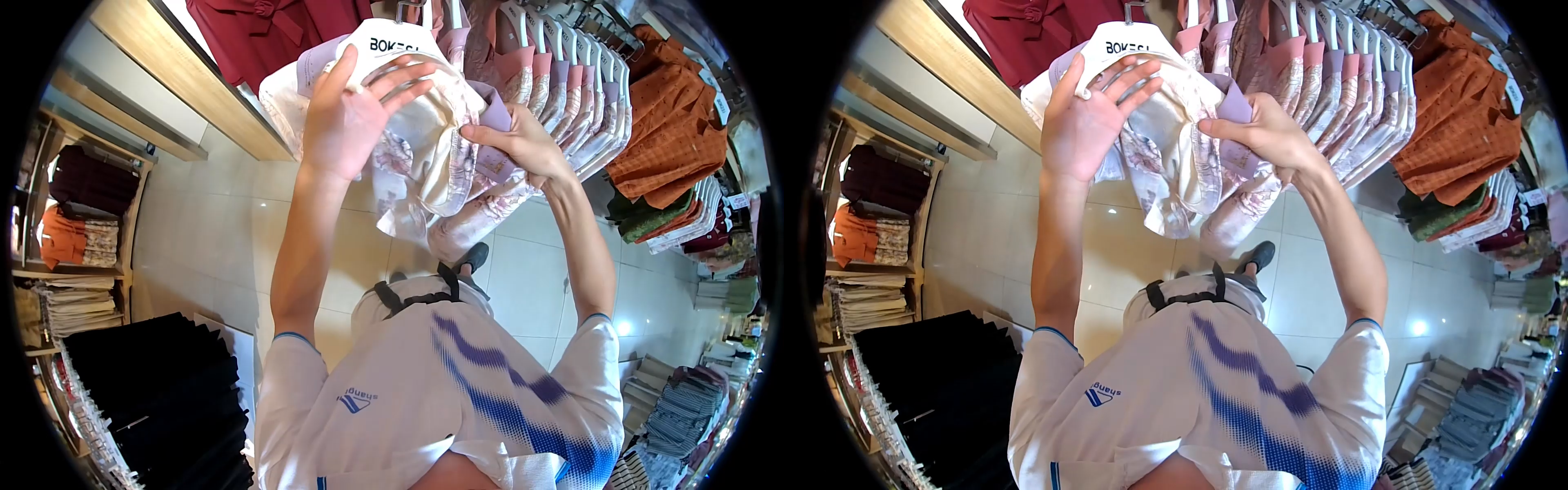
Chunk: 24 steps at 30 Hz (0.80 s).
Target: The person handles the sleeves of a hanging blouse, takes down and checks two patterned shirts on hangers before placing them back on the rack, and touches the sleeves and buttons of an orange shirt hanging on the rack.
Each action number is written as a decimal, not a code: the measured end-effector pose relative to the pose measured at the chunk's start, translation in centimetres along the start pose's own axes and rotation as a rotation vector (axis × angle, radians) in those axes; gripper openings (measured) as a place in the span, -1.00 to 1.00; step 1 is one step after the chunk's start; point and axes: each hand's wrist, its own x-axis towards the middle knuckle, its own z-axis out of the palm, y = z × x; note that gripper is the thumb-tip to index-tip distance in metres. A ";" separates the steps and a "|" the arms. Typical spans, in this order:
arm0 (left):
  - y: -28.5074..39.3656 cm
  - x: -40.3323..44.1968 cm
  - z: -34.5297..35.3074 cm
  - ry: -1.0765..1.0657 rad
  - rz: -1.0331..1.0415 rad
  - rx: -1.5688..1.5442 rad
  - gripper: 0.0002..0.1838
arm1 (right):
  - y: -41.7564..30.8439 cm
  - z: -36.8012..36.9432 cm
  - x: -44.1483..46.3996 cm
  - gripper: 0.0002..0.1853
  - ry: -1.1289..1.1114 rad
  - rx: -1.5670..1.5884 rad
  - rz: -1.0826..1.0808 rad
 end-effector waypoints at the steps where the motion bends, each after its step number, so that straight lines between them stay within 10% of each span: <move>1: 0.0 -0.1 -0.6 0.033 0.013 0.026 -0.56 | 0.3 -0.2 0.1 -0.72 -0.011 0.003 0.010; 24: -3.5 -3.5 -13.5 0.209 0.191 0.815 -0.76 | -0.2 -0.5 -0.9 -0.64 0.070 0.245 0.066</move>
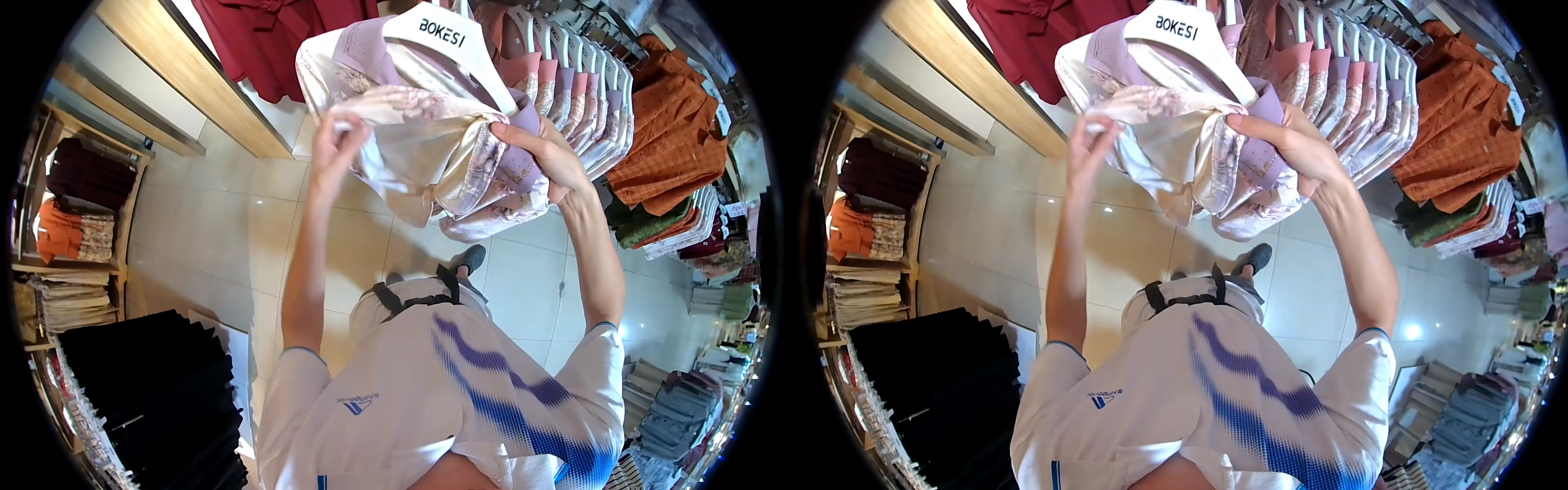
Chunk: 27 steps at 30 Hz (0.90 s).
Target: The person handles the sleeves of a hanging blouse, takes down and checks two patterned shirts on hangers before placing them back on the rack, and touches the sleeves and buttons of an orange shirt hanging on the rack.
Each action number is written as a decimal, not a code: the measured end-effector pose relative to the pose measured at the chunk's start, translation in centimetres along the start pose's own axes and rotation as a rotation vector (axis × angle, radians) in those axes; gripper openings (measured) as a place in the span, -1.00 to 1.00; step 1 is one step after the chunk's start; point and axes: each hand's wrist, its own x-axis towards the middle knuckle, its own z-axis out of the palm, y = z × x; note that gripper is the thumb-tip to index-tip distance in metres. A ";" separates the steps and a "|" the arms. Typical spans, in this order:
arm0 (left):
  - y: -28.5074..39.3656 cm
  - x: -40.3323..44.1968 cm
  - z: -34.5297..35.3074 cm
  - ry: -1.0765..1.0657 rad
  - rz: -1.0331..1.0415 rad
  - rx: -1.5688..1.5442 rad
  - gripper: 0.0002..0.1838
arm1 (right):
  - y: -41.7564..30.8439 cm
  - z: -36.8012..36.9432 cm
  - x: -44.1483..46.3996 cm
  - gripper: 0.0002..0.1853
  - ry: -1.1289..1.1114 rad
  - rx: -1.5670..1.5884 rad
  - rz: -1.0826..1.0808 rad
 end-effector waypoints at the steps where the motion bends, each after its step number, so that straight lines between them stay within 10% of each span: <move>1: -1.7 -1.7 0.3 0.001 -0.025 0.068 -0.74 | -0.5 0.3 -0.2 -0.63 0.021 0.042 0.018; 8: -7.2 -8.8 6.7 -0.330 -0.036 0.582 -0.46 | -1.3 1.1 0.3 -0.64 -0.056 0.188 0.112; 15: -7.1 -9.1 4.7 -0.393 -0.308 0.061 -0.89 | -2.0 0.8 1.1 -0.58 0.093 -0.105 -0.002; 27: -2.5 -9.8 6.6 0.037 -0.646 -0.563 -0.80 | -1.1 0.0 1.8 -0.63 0.049 -0.278 -0.141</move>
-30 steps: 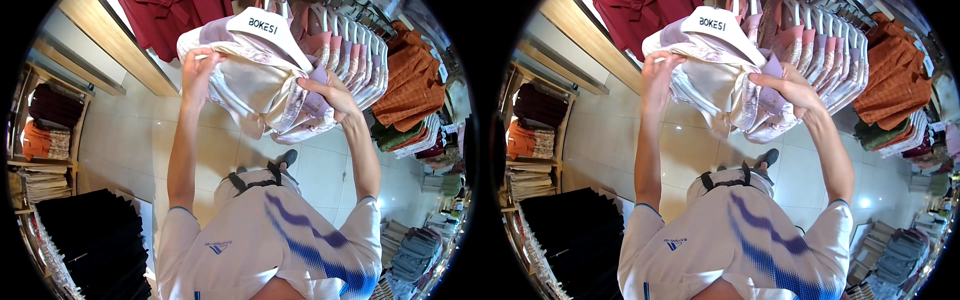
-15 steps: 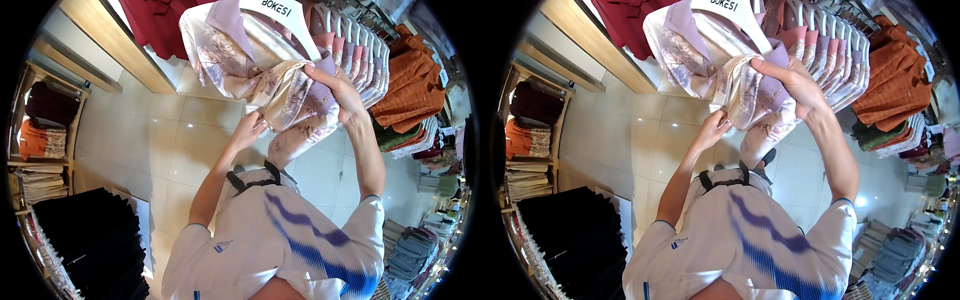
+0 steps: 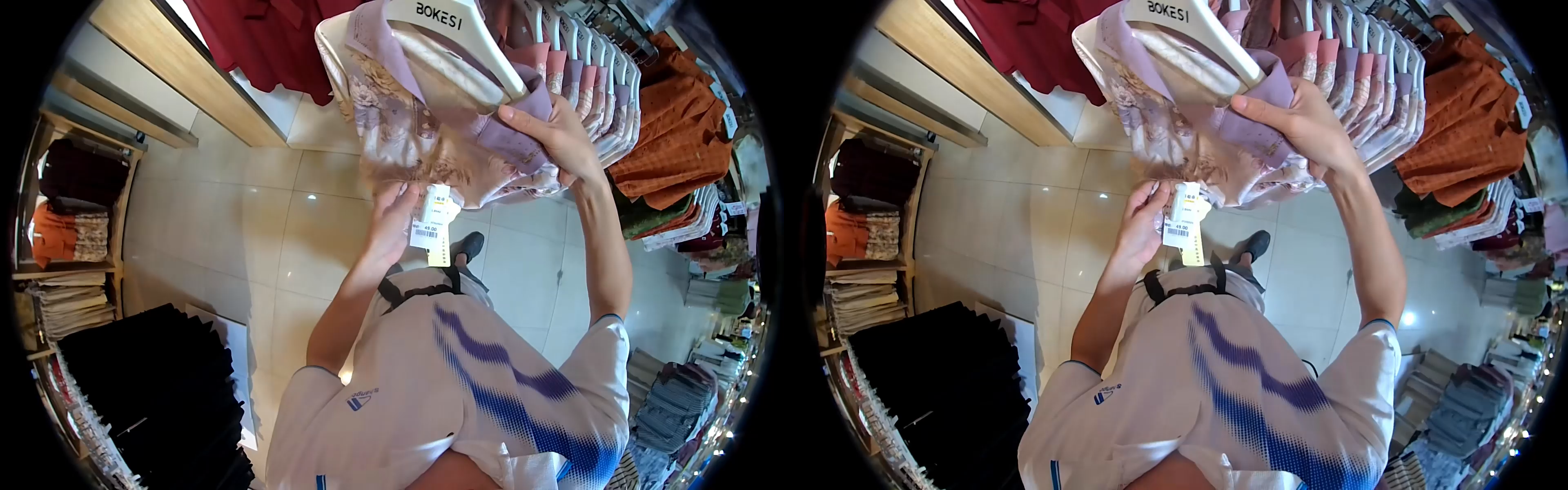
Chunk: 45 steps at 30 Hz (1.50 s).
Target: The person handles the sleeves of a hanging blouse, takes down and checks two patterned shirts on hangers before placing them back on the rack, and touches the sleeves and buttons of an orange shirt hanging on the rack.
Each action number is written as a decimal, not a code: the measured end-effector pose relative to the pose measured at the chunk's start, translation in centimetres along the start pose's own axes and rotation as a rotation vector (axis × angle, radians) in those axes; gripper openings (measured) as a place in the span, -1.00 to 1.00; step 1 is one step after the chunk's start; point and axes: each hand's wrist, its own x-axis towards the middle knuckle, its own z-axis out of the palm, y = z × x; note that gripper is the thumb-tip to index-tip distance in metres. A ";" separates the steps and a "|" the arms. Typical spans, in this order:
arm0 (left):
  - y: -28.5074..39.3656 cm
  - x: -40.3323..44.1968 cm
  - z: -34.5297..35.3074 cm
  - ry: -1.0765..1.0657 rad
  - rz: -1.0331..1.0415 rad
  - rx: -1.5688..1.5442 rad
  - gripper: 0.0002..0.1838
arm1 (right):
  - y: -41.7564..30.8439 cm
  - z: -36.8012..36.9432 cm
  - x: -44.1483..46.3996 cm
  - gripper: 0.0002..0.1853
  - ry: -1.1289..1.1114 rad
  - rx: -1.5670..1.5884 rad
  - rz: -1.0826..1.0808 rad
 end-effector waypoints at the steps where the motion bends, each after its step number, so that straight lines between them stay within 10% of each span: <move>1: 0.1 0.1 -0.1 0.011 -0.001 -0.022 -0.79 | 0.2 0.0 0.0 -0.63 0.002 0.002 0.002; 18: -2.5 2.4 -2.2 0.025 0.213 0.155 -0.86 | 3.8 1.4 -2.4 -0.57 -0.053 -0.115 -0.009; 31: -11.7 5.9 -9.1 -0.237 -0.145 0.806 -0.81 | 2.7 -3.7 -14.2 -0.57 0.160 -0.208 0.147; 45: -11.5 6.9 -11.4 -0.214 -0.205 0.674 -0.75 | 3.0 -8.0 -12.8 -0.53 0.454 0.032 0.194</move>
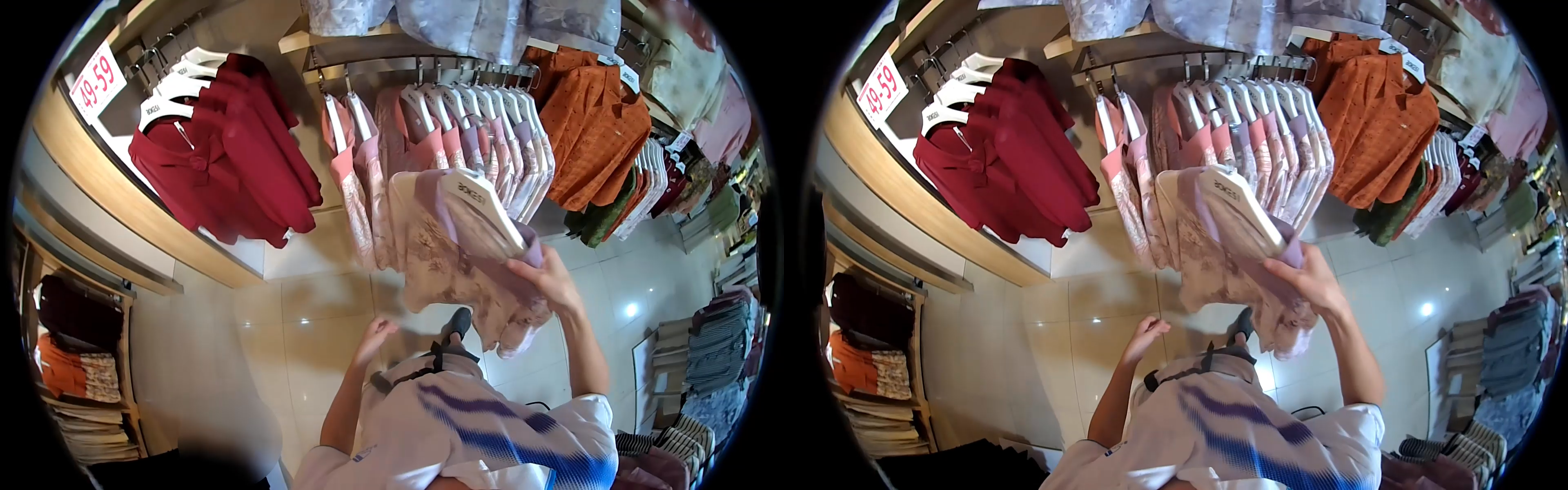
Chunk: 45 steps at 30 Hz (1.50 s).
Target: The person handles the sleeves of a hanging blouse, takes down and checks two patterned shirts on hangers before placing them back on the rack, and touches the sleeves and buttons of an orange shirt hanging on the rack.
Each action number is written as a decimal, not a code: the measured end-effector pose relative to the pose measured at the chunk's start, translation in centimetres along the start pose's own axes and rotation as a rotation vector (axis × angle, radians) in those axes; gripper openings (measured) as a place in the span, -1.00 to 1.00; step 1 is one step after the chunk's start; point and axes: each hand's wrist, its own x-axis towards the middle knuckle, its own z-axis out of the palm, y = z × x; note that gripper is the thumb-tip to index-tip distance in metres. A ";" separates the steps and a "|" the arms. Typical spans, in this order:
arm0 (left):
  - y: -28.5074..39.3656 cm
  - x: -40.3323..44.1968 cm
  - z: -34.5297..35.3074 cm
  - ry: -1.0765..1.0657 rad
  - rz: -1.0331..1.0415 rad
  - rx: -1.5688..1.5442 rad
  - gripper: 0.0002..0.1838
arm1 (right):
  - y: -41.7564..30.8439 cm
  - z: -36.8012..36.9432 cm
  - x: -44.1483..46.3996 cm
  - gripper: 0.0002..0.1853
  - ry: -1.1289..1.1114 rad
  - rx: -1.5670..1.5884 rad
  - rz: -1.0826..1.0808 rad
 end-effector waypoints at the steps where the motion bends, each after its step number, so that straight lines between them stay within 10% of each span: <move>1: -0.5 -0.4 -0.5 -0.006 0.004 0.007 -0.75 | 0.2 0.2 0.8 -0.54 0.003 -0.034 0.008; 23: -4.3 -7.7 -3.8 0.309 -0.117 -0.120 -0.73 | 1.8 10.3 29.3 -0.62 0.110 -0.038 -0.188; 45: -5.0 -7.7 -4.1 0.292 -0.041 -0.184 -0.71 | 5.8 12.7 34.0 -0.62 0.033 0.004 -0.113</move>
